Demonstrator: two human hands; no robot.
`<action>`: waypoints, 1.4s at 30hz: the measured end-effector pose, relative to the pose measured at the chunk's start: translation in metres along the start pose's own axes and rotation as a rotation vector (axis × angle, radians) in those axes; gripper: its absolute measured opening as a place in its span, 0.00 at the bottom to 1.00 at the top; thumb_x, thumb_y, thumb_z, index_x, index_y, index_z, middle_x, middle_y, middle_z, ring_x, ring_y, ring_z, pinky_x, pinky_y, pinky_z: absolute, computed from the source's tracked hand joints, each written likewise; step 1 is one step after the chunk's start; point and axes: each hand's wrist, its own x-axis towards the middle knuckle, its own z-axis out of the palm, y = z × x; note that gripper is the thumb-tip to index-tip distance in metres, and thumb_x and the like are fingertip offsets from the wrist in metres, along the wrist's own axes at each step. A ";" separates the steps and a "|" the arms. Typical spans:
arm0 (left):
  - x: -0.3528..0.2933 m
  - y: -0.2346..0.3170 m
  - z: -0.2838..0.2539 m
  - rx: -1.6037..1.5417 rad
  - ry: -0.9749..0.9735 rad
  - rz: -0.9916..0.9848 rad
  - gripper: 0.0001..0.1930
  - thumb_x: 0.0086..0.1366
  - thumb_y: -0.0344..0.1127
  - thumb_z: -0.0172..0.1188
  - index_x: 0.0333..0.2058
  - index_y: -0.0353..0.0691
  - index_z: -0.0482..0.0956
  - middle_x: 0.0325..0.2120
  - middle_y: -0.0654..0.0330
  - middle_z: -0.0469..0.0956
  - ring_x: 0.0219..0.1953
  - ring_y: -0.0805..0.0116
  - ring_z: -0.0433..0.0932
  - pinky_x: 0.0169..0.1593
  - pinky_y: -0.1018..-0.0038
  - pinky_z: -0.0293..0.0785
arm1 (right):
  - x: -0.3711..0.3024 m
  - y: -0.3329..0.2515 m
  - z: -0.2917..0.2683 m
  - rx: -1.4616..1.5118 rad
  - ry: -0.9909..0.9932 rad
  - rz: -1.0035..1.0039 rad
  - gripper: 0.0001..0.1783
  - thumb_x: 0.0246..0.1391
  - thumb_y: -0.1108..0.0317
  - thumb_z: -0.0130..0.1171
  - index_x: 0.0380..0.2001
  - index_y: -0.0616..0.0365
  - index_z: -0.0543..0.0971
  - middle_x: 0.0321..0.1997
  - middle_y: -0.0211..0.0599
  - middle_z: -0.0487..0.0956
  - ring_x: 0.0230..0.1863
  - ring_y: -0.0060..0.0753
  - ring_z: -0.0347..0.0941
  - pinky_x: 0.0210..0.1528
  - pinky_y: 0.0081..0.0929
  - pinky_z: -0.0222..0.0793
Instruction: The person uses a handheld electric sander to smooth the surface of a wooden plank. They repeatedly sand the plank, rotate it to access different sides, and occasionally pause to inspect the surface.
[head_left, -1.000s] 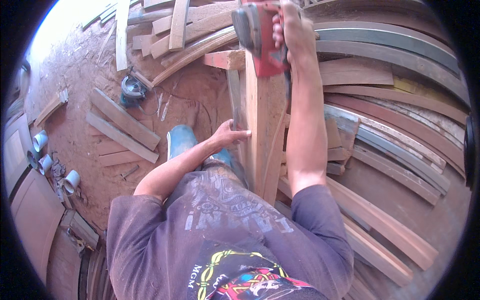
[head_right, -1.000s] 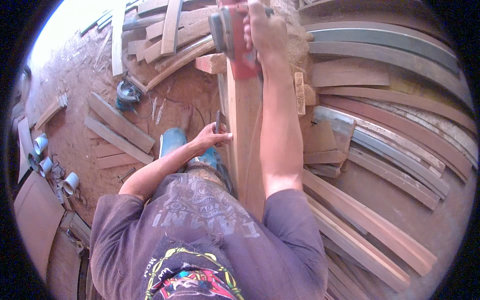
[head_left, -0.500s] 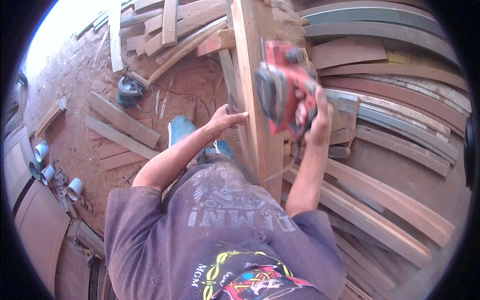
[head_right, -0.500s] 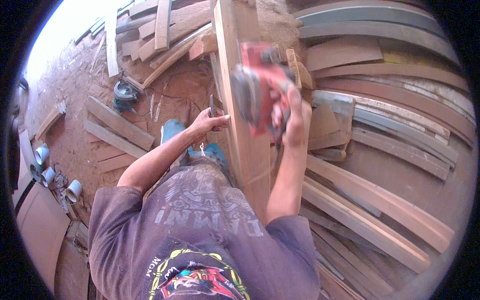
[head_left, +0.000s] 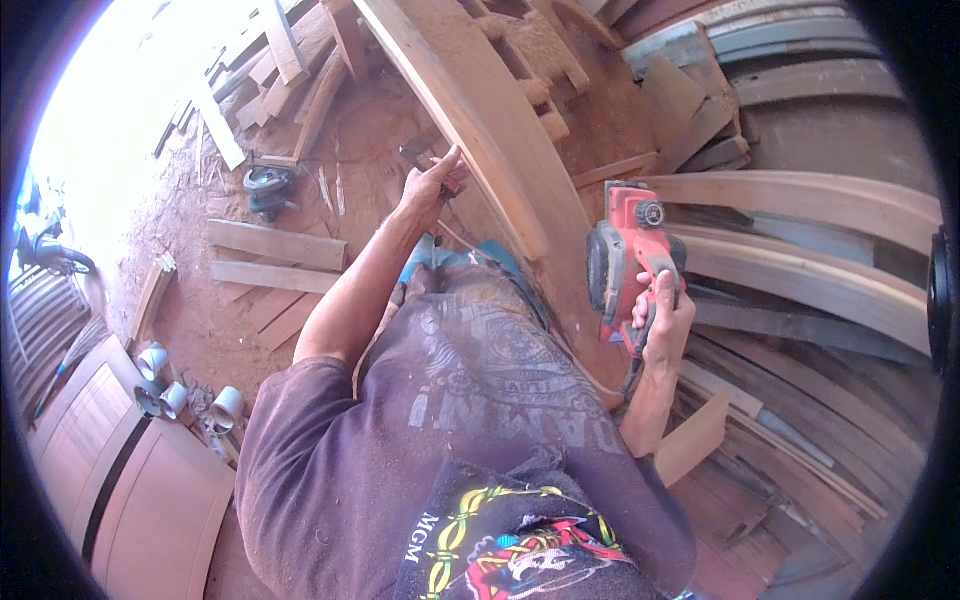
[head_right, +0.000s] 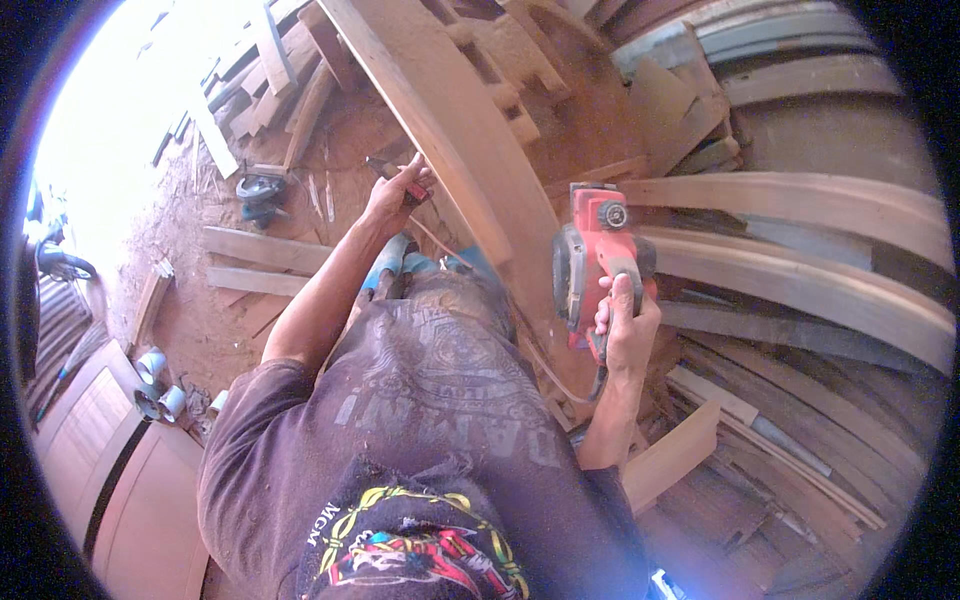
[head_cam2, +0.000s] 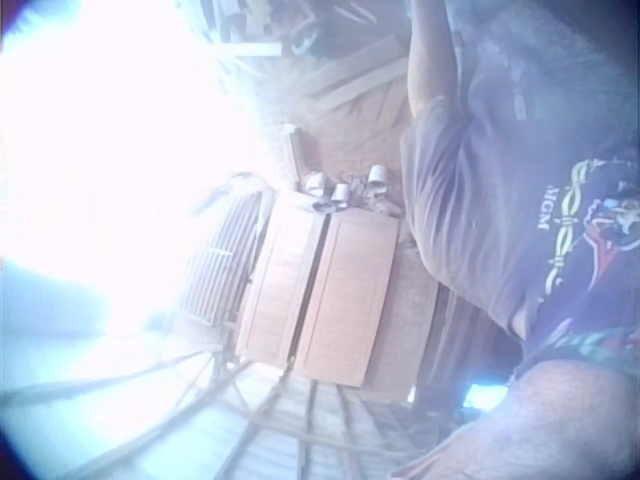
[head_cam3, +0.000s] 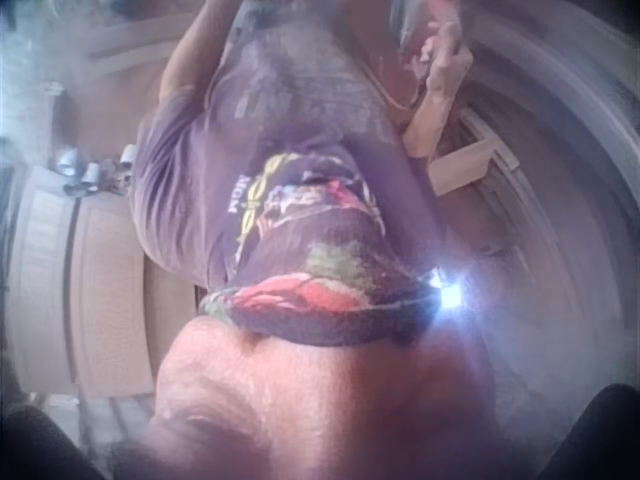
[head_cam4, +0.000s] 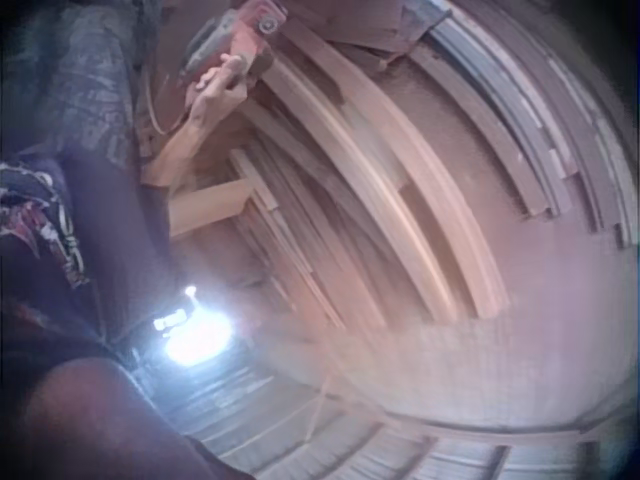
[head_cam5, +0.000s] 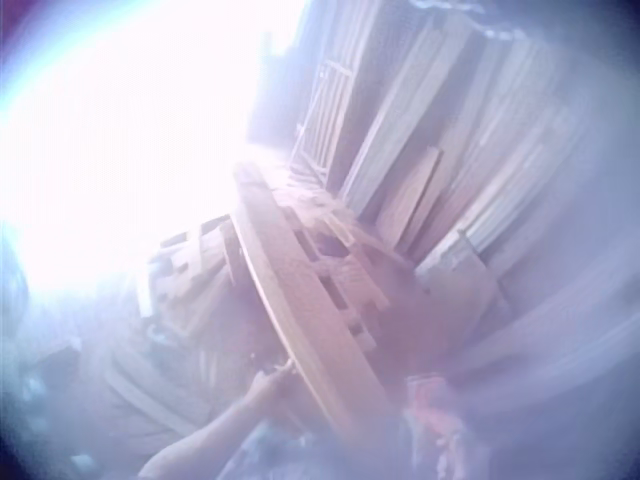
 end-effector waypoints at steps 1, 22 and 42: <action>0.008 -0.004 -0.001 -0.006 0.009 -0.007 0.18 0.68 0.49 0.74 0.36 0.41 0.80 0.40 0.56 0.85 0.46 0.61 0.85 0.45 0.65 0.79 | 0.002 0.005 0.001 -0.008 -0.011 0.008 0.31 0.74 0.40 0.54 0.43 0.64 0.80 0.20 0.25 0.70 0.19 0.17 0.64 0.22 0.20 0.58; 0.009 -0.026 0.013 -0.092 0.081 0.077 0.22 0.68 0.49 0.74 0.47 0.37 0.81 0.41 0.61 0.83 0.42 0.69 0.83 0.45 0.70 0.81 | 0.002 0.009 0.053 -0.219 -0.435 -0.045 0.22 0.71 0.51 0.60 0.29 0.58 0.79 0.20 0.22 0.73 0.19 0.12 0.65 0.22 0.18 0.60; 0.009 -0.036 0.007 -0.108 0.073 0.111 0.10 0.69 0.37 0.71 0.28 0.47 0.79 0.26 0.68 0.78 0.28 0.75 0.76 0.34 0.70 0.74 | 0.063 -0.049 0.140 -0.185 -0.495 -0.177 0.25 0.70 0.50 0.61 0.30 0.64 0.85 0.20 0.21 0.74 0.21 0.13 0.69 0.24 0.21 0.62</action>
